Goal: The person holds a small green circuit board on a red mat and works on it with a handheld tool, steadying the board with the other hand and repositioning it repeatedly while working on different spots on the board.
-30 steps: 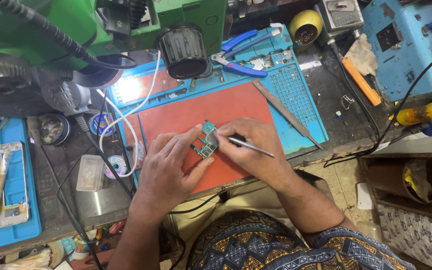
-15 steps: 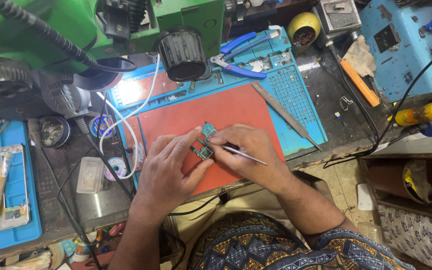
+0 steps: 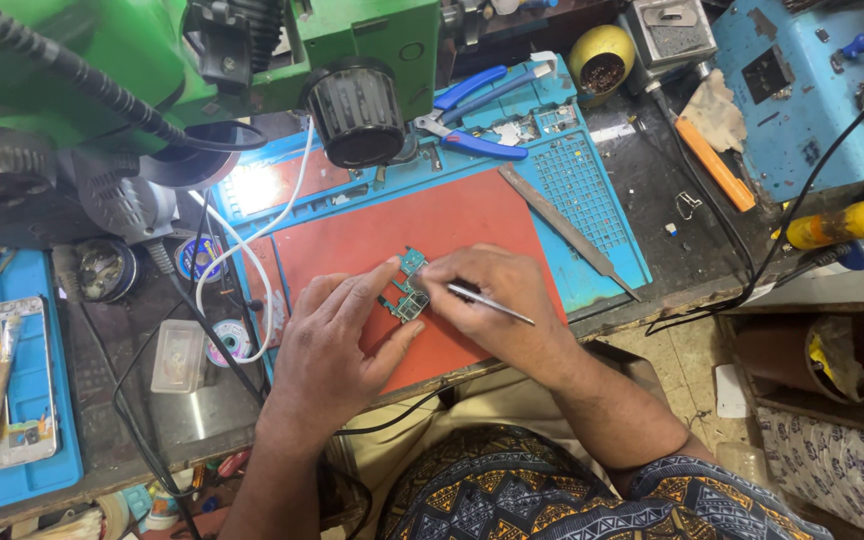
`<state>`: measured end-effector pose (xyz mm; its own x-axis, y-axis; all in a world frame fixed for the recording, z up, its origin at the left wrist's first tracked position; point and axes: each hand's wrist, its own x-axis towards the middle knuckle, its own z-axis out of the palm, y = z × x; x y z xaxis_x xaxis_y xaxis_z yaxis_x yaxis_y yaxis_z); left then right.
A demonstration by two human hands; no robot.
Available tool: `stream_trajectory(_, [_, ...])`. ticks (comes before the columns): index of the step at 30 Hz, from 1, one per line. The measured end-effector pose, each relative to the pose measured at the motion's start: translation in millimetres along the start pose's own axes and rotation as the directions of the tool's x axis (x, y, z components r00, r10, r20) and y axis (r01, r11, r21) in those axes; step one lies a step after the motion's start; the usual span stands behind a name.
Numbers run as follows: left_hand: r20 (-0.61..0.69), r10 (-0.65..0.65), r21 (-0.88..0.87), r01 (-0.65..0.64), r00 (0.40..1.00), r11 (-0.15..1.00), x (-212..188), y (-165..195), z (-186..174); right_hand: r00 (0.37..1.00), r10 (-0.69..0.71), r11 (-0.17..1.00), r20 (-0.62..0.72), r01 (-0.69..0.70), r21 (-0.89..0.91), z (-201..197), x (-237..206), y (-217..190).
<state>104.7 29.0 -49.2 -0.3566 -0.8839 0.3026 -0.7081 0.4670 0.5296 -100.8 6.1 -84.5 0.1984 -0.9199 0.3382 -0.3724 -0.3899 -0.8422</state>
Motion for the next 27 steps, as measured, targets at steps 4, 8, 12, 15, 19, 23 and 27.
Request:
stream_trajectory(4, [0.007,-0.006,-0.009,0.006,1.000,1.000,0.5,0.1,-0.4,0.997,-0.068,0.998,0.022,0.068,0.016,-1.5,-0.4,-1.2])
stream_trajectory(8, [-0.005,0.020,0.002,-0.020,1.000,1.000,0.9,-0.2,0.8,1.000,0.016,1.000,-0.003,-0.016,-0.022,-3.4,-0.9,-1.5])
stream_trajectory(12, [-0.002,0.003,-0.012,-0.003,1.000,1.000,-1.8,-0.4,-0.4,1.000,-0.018,1.000,-0.002,0.018,-0.016,-3.3,-1.0,-2.9])
stream_trajectory(15, [-0.004,0.008,-0.011,-0.008,1.000,1.000,-1.3,-1.5,-0.5,1.000,-0.018,0.999,0.006,0.019,-0.028,-3.5,-1.0,-4.2])
stream_trajectory(19, [0.005,0.002,-0.011,-0.002,1.000,1.000,-1.8,-1.5,-0.8,1.000,0.025,1.000,0.010,-0.026,0.016,-4.6,-1.2,-5.0])
stream_trajectory(23, [-0.005,0.001,-0.003,-0.001,1.000,1.000,-0.8,0.1,-0.4,1.000,-0.020,1.000,0.007,0.020,-0.021,-6.0,-0.9,-5.1])
stream_trajectory(27, [0.002,0.004,-0.005,-0.004,1.000,1.000,0.7,2.2,-0.9,0.999,-0.048,0.998,-0.024,0.047,-0.029,-7.2,-1.0,-6.1])
